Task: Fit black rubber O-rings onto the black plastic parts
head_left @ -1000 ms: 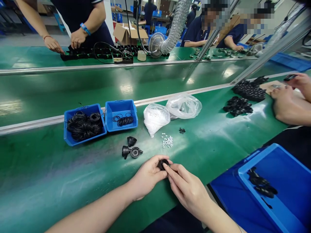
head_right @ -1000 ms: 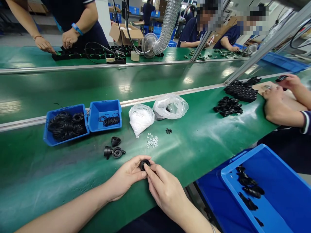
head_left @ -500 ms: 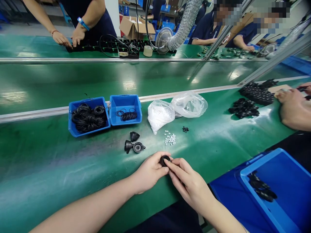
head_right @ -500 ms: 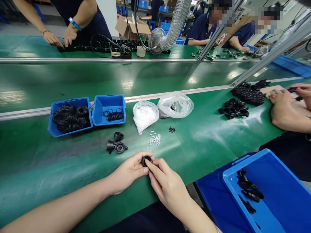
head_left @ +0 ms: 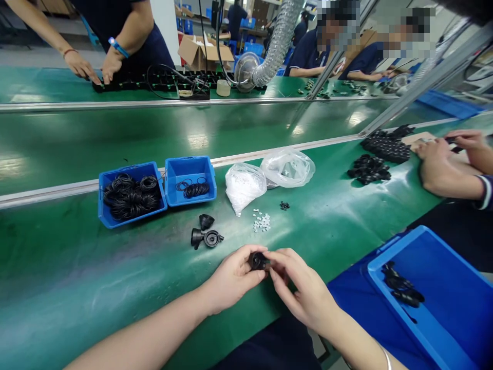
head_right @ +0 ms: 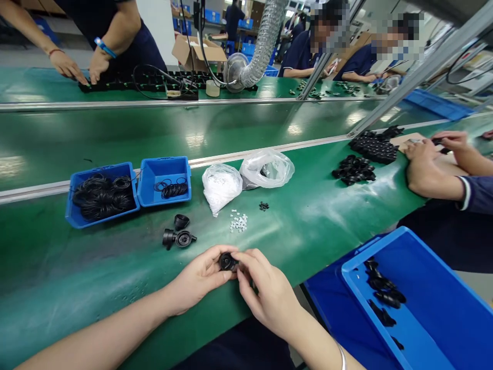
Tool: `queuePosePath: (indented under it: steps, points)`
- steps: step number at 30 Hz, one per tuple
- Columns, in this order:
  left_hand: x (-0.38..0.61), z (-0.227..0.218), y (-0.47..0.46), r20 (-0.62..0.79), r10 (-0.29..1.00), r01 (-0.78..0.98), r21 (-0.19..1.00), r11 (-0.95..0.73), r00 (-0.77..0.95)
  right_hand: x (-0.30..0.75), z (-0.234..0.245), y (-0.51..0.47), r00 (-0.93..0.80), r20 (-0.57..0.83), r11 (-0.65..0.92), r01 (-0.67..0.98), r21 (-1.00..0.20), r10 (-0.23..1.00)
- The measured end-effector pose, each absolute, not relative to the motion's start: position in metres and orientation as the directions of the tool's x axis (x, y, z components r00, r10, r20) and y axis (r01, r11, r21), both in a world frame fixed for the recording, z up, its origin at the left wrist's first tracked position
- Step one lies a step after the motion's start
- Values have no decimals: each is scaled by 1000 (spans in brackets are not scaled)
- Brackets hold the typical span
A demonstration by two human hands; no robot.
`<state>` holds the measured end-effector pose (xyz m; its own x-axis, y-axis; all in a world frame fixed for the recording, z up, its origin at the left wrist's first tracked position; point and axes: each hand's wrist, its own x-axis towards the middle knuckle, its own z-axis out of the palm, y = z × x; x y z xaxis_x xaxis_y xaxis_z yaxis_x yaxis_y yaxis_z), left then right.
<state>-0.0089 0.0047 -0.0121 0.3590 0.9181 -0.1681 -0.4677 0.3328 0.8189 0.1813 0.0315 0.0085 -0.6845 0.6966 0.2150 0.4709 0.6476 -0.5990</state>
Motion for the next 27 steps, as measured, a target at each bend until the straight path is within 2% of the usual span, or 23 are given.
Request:
queuePosePath:
  steps: [2, 3, 6, 9, 12, 17, 20, 22, 24, 26, 27]
  points:
    - [-8, -9, 5, -152, 910, -448, 831, 330, 386, 182, 12, 32, -648, 195, 591, 477, -650, 736]
    - [-7, -9, 5, -150, 912, -419, 851, 316, 383, 181, 13, 31, -662, 176, 597, 488, -636, 729]
    - [-6, -12, 2, -155, 933, -226, 945, 236, 324, 178, 15, 29, -756, 159, 722, 509, -468, 635]
    - [-8, -19, -3, -190, 942, -29, 978, 206, 276, 175, 15, 28, -812, 202, 827, 490, -276, 548]
    - [-12, -25, -6, -207, 938, 56, 978, 199, 278, 175, 15, 30, -835, 242, 867, 457, -197, 495]
    - [-7, -34, -7, -160, 948, 100, 986, 137, 274, 178, 18, 28, -826, 327, 888, 415, -199, 460]
    - [1, -39, -10, -128, 938, 71, 991, 111, 321, 181, 21, 25, -819, 327, 874, 382, -299, 471]
    - [3, -35, -12, -91, 949, 132, 990, 53, 302, 190, 22, 31, -761, 287, 786, 435, -439, 582]
    - [-1, -24, -10, -17, 971, 319, 946, -62, 239, 207, 23, 49, -567, 181, 553, 598, -581, 804]
    - [-9, -10, -4, 119, 978, 579, 791, -199, 174, 231, 22, 79, -244, 43, 214, 736, -642, 969]
    - [-14, -3, -1, 195, 968, 694, 675, -250, 158, 244, 22, 97, -157, 28, 138, 754, -642, 987]
